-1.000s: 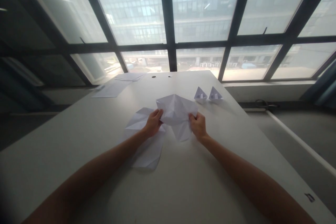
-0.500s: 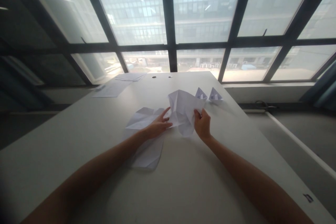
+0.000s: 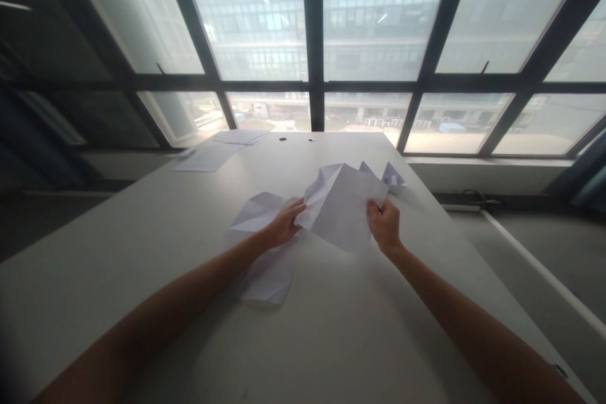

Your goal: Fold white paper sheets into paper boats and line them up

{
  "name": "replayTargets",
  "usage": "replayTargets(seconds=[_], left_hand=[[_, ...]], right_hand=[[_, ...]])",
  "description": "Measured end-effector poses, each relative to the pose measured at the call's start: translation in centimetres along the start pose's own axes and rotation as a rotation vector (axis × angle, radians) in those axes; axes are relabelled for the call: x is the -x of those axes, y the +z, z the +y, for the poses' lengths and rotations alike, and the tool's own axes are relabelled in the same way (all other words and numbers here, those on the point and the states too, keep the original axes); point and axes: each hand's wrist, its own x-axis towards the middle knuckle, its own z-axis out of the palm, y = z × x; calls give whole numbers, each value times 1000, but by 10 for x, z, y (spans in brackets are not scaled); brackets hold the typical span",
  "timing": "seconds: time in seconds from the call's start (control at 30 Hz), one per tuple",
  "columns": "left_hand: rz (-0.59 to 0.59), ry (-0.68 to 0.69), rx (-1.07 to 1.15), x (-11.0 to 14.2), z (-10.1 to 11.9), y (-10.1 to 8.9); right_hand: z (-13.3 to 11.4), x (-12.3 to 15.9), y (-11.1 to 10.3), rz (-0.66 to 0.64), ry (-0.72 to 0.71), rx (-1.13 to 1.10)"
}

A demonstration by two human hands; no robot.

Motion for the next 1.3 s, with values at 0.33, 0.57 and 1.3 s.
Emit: replayTargets(seconds=[0.33, 0.57, 1.3], left_hand=[[136, -158, 109, -4, 1, -10], [-159, -302, -3, 10, 11, -8], [-91, -335, 27, 18, 95, -83]], right_hand=[[-9, 24, -78, -257, 419, 152], [-28, -16, -98, -302, 34, 286], [-95, -5, 43, -798, 630, -396]])
